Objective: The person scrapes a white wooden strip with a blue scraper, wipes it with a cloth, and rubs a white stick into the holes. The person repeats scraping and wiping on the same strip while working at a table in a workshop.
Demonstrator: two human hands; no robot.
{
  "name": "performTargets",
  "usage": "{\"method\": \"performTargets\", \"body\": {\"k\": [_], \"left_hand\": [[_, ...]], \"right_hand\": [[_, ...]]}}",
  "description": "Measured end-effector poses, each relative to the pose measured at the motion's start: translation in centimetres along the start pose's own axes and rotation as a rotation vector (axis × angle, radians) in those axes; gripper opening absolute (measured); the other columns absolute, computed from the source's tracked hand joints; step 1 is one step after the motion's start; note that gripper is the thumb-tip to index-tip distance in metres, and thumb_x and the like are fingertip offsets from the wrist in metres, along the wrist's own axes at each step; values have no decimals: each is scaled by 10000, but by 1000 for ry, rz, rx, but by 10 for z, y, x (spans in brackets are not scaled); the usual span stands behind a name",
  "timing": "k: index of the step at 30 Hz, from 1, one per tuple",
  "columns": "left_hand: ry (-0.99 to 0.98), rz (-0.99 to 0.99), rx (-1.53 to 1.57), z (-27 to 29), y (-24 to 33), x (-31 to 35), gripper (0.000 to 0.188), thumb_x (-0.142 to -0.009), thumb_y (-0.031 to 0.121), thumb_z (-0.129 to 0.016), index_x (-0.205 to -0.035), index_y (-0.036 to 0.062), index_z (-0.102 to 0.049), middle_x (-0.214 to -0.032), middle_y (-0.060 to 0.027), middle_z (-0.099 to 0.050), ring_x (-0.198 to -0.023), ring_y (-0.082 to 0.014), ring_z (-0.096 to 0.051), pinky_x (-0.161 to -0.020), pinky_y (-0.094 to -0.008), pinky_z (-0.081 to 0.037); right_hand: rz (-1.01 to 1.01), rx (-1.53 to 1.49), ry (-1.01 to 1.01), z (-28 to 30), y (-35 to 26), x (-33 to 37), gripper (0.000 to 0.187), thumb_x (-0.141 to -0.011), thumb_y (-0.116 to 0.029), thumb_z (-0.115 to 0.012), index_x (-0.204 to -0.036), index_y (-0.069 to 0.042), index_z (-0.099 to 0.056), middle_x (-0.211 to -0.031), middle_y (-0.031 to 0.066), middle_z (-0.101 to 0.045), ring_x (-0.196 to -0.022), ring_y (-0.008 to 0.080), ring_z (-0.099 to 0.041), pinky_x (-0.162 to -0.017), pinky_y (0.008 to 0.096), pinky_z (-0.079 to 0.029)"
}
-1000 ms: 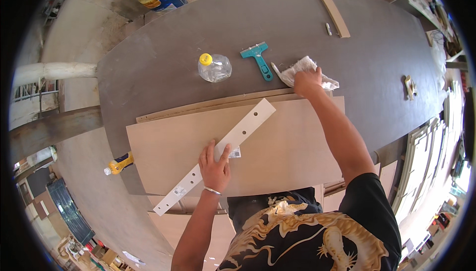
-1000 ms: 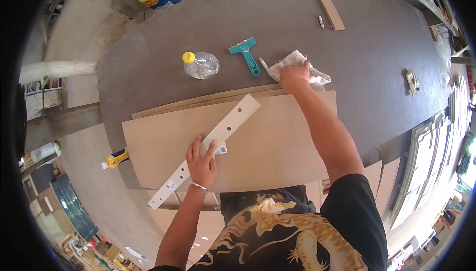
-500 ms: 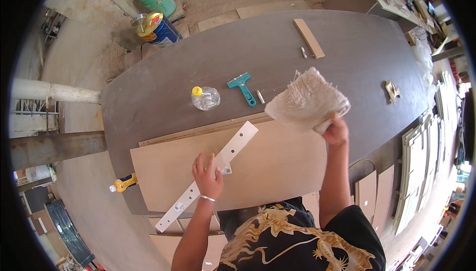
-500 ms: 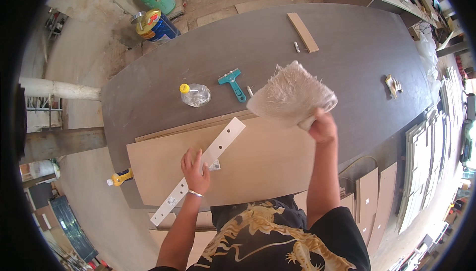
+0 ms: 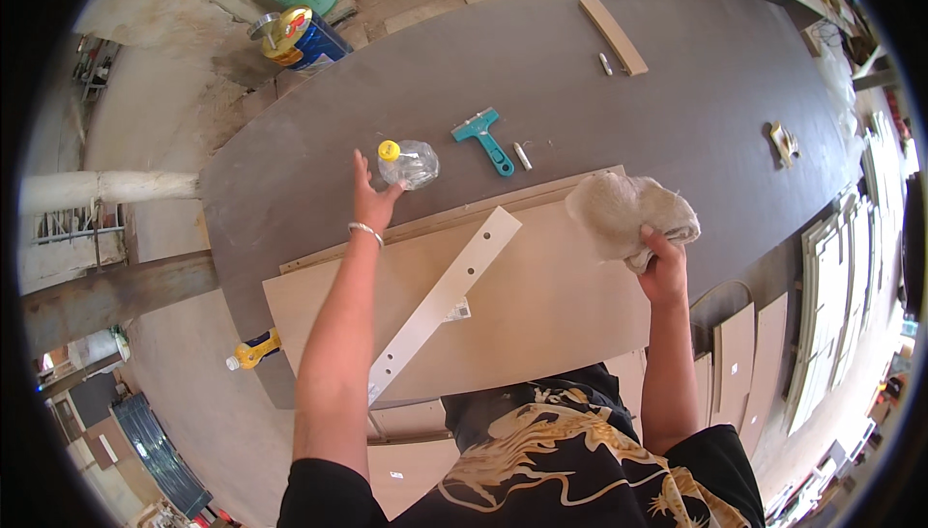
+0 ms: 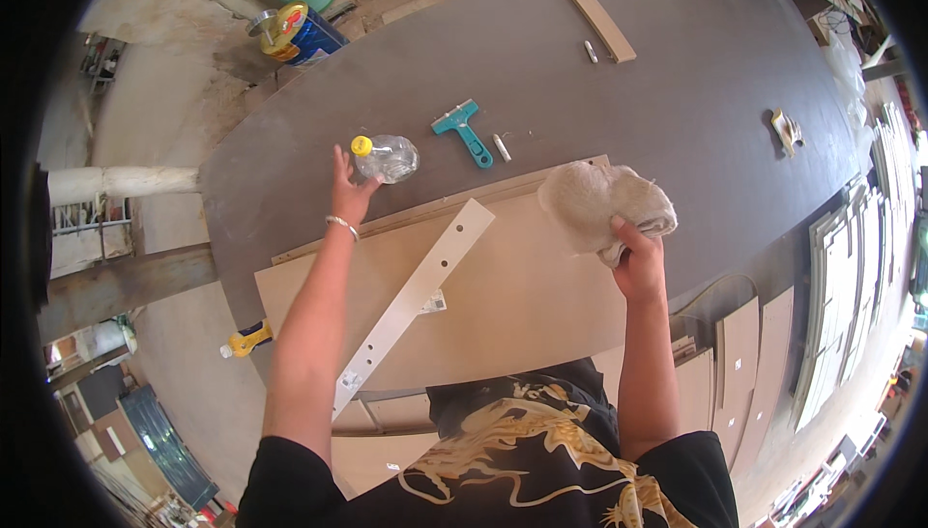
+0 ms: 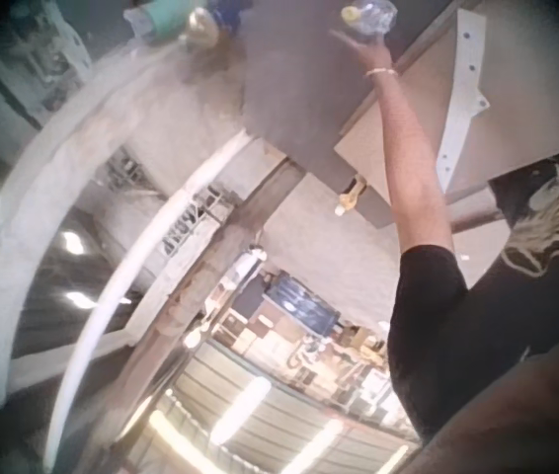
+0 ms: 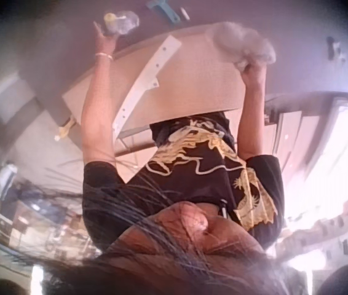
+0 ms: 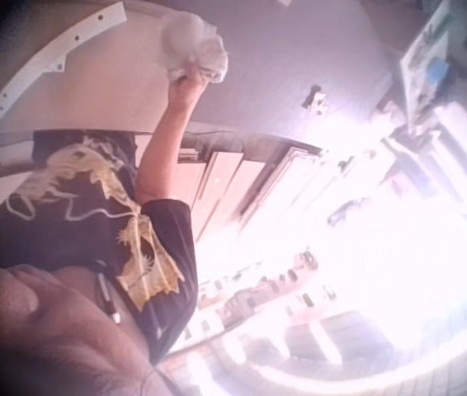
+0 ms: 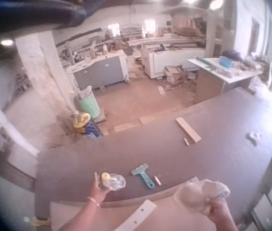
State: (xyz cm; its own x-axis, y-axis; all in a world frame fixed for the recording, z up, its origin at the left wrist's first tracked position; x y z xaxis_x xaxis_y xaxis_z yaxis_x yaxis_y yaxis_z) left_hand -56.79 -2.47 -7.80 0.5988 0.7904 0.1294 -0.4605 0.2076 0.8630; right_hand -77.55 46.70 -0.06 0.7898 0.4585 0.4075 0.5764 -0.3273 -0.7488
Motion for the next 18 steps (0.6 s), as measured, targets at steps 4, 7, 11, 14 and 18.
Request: {"method": "performTargets", "body": {"k": [4, 7, 11, 14, 18], "left_hand": [[-222, 29, -142, -17, 7, -26, 774, -827, 144, -892, -1496, 29, -520, -1493, -177, -617, -1434, -318, -547, -1198, -420, -431], [-179, -141, -198, -20, 39, -22, 627, -798, 119, -895, -1354, 55, -612, -1413, -147, -669, -1373, -331, -589, -1170, -436, -457], [-93, -564, -428, -32, 115, 15, 597, -720, 48, -867, -1275, 105, -652, -1287, -117, -691, -1283, -345, -620, -1155, -469, -459], [-70, -734, -625, -35, 167, 46, 615, -667, 24, -851, -1247, 134, -680, -1234, -93, -674, -1274, -322, -606, -1181, -509, -416], [-71, -834, -725, -38, 215, 74, 623, -640, 32, -858, -1230, 154, -701, -1248, -64, -643, -1315, -287, -568, -1207, -574, -362]], "right_hand": [[-113, 18, 92, 7, 33, 18, 503, -992, -59, -646, -1476, 8, -525, -1373, 132, -654, -1248, 295, -659, -1025, 444, -570], [-227, -106, 109, -5, 73, 22, 475, -979, -38, -652, -1442, 6, -554, -1332, 126, -667, -1204, 277, -677, -963, 427, -592], [-277, -146, 55, -37, 103, 13, 478, -977, -34, -637, -1444, 16, -548, -1347, 139, -663, -1215, 296, -676, -990, 439, -592], [-298, -134, 2, -62, 105, 5, 533, -980, -48, -612, -1491, 38, -492, -1402, 172, -631, -1273, 319, -642, -1080, 470, -546], [-311, -100, -19, -81, 100, 0, 537, -980, -55, -595, -1497, 36, -486, -1407, 174, -628, -1283, 328, -639, -1095, 473, -539]]}}
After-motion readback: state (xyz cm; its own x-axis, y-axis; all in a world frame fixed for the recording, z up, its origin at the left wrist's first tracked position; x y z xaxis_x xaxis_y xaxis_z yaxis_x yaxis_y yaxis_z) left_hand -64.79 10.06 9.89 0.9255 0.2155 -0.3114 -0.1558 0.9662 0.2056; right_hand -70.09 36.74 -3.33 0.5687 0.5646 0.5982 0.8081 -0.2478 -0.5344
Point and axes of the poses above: each hand's wrist, its own x-axis away from the middle knuckle, its own z-axis out of the back of the hand, y = z × x, the point moved 10 cm from there along -x, towards the middle knuckle
